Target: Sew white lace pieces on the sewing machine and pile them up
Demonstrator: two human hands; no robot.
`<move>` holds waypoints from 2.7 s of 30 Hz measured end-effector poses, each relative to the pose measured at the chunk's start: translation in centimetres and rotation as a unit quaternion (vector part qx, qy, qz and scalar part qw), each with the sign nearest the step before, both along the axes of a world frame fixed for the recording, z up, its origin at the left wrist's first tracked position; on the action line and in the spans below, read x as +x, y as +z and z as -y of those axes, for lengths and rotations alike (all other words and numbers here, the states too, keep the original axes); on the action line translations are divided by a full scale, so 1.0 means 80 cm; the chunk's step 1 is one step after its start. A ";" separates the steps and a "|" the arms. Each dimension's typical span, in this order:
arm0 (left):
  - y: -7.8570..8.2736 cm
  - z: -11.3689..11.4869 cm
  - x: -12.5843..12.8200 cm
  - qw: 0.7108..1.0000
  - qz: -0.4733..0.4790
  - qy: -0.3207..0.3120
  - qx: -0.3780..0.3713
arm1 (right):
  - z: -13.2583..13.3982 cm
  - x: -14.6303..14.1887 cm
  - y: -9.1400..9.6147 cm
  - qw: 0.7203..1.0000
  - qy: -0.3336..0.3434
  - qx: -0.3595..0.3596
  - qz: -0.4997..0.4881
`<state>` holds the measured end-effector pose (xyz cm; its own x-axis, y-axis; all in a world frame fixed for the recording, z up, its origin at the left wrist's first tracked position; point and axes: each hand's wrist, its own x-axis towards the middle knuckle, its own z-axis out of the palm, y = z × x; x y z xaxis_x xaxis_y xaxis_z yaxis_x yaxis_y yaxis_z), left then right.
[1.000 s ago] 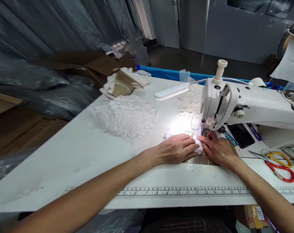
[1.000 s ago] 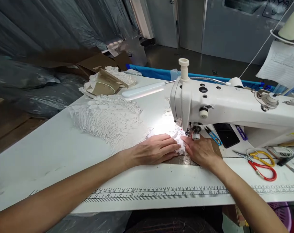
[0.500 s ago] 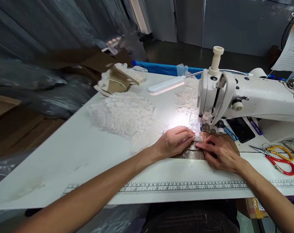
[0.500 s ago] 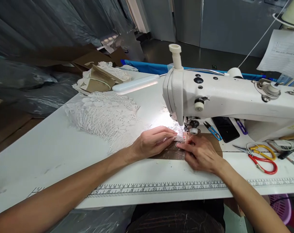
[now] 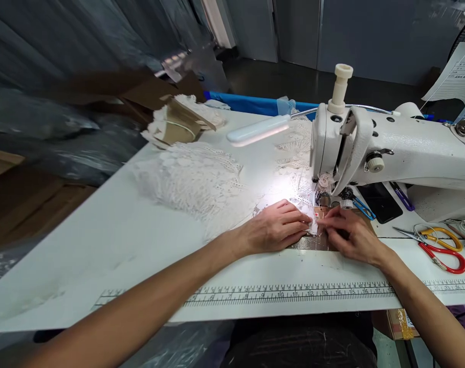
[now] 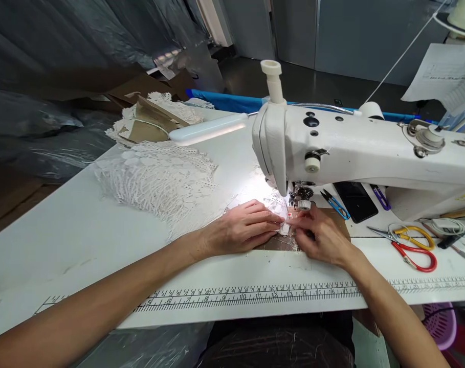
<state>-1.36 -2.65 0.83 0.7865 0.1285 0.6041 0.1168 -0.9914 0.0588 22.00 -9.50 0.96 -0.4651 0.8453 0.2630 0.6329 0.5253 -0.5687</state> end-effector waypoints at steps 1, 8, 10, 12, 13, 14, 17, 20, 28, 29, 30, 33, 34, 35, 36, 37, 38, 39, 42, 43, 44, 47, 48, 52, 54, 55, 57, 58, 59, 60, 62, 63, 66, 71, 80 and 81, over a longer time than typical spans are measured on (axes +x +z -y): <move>-0.001 0.000 0.000 1.000 0.001 0.001 0.002 | -0.002 0.002 -0.001 1.000 -0.024 0.002 -0.002; -0.006 0.001 -0.003 1.000 0.013 0.013 0.007 | -0.006 0.001 -0.010 0.991 -0.047 0.028 0.121; -0.006 0.001 -0.002 1.000 0.024 0.018 0.007 | -0.006 -0.002 -0.009 0.989 -0.043 0.027 0.140; -0.005 0.000 -0.002 0.999 0.034 0.019 0.010 | -0.006 -0.004 -0.008 0.987 -0.039 0.022 0.153; -0.005 0.000 -0.001 0.999 0.036 0.018 0.013 | -0.006 -0.005 -0.007 0.986 -0.039 0.020 0.159; -0.004 0.000 -0.001 0.999 0.038 0.017 0.016 | -0.006 -0.007 -0.006 0.986 -0.041 0.017 0.163; -0.003 0.000 0.000 0.999 0.041 0.014 0.026 | -0.005 -0.011 -0.004 0.984 -0.046 0.020 0.174; -0.001 0.000 0.001 0.999 0.036 0.012 0.032 | -0.003 -0.014 -0.004 0.979 -0.048 0.025 0.194; -0.005 -0.002 -0.001 1.000 0.005 0.002 0.022 | -0.005 -0.017 0.000 0.975 -0.052 -0.011 0.218; -0.006 -0.002 -0.001 1.000 0.006 -0.003 0.022 | -0.006 -0.020 0.001 0.972 -0.054 -0.017 0.228; -0.006 -0.002 -0.001 1.000 0.007 -0.010 0.021 | -0.006 -0.023 0.003 0.969 -0.060 -0.023 0.239; -0.006 0.000 0.000 1.000 0.001 -0.025 0.016 | -0.005 -0.034 0.009 0.962 -0.096 -0.024 0.253; -0.006 0.001 0.000 1.000 0.000 -0.026 0.015 | -0.004 -0.037 0.010 0.962 -0.105 -0.020 0.251; -0.007 0.001 0.000 1.000 0.000 -0.023 0.015 | -0.003 -0.038 0.010 0.962 -0.110 -0.017 0.247; -0.007 0.001 0.000 1.000 -0.001 -0.019 0.015 | -0.002 -0.037 0.010 0.964 -0.114 -0.014 0.241; -0.008 0.001 0.000 1.000 -0.002 -0.015 0.016 | -0.001 -0.034 0.009 0.966 -0.115 -0.015 0.229; -0.009 0.001 -0.001 1.000 -0.002 -0.012 0.017 | 0.000 -0.030 0.007 0.970 -0.115 -0.016 0.212; -0.010 0.000 -0.001 1.000 -0.002 -0.009 0.017 | 0.000 -0.025 0.005 0.975 -0.111 -0.018 0.190; -0.013 -0.001 -0.002 1.000 0.017 -0.005 0.012 | -0.001 -0.006 -0.001 0.989 -0.092 -0.012 0.111; -0.013 -0.002 -0.002 1.000 0.025 -0.003 0.009 | -0.001 -0.002 -0.003 0.992 -0.087 -0.007 0.090; -0.013 -0.002 -0.003 1.000 0.031 0.000 0.005 | -0.001 0.002 -0.004 0.994 -0.086 -0.002 0.074; -0.013 -0.002 -0.002 0.999 0.032 0.003 -0.007 | -0.002 0.006 -0.006 0.995 -0.088 0.002 0.046; -0.012 -0.002 -0.002 0.999 0.032 0.002 -0.010 | -0.002 0.006 -0.006 0.995 -0.088 0.001 0.042; -0.012 -0.002 -0.001 0.999 0.040 -0.003 -0.005 | -0.001 0.004 -0.005 0.996 -0.082 0.004 0.033; -0.012 -0.003 -0.001 0.999 0.041 0.001 -0.001 | 0.001 0.002 -0.003 0.997 -0.066 0.007 0.027; -0.013 -0.003 -0.001 0.999 0.043 0.002 0.002 | 0.002 0.001 -0.003 0.998 -0.051 0.006 0.026; -0.013 -0.002 0.000 0.999 0.047 0.003 0.007 | 0.005 -0.001 -0.001 0.999 -0.020 0.005 0.032; -0.012 -0.002 0.000 0.999 0.050 0.002 0.010 | 0.006 -0.003 -0.001 0.999 -0.009 0.004 0.040; -0.012 -0.002 0.000 0.999 0.051 -0.001 0.013 | 0.007 -0.004 -0.001 0.999 -0.005 0.004 0.051; -0.010 -0.002 0.000 0.999 0.051 -0.005 0.017 | 0.007 -0.005 -0.002 0.998 -0.006 0.007 0.061; -0.008 -0.002 -0.001 0.999 0.046 -0.005 0.019 | 0.008 -0.007 -0.003 0.997 -0.012 0.016 0.073; -0.006 -0.003 -0.002 0.999 0.042 0.004 0.017 | 0.008 -0.007 -0.005 0.997 -0.014 0.020 0.076; -0.004 -0.008 -0.006 0.998 0.011 0.057 0.018 | 0.007 -0.008 -0.007 0.996 -0.019 0.025 0.084; -0.007 -0.013 -0.011 0.990 -0.067 0.111 0.052 | 0.007 -0.009 -0.006 0.995 -0.025 0.022 0.099; -0.008 -0.011 -0.011 0.990 -0.073 0.109 0.061 | 0.007 -0.010 -0.007 0.995 -0.030 0.019 0.098; -0.007 -0.010 -0.010 0.990 -0.068 0.105 0.064 | 0.007 -0.010 -0.007 0.994 -0.029 0.020 0.100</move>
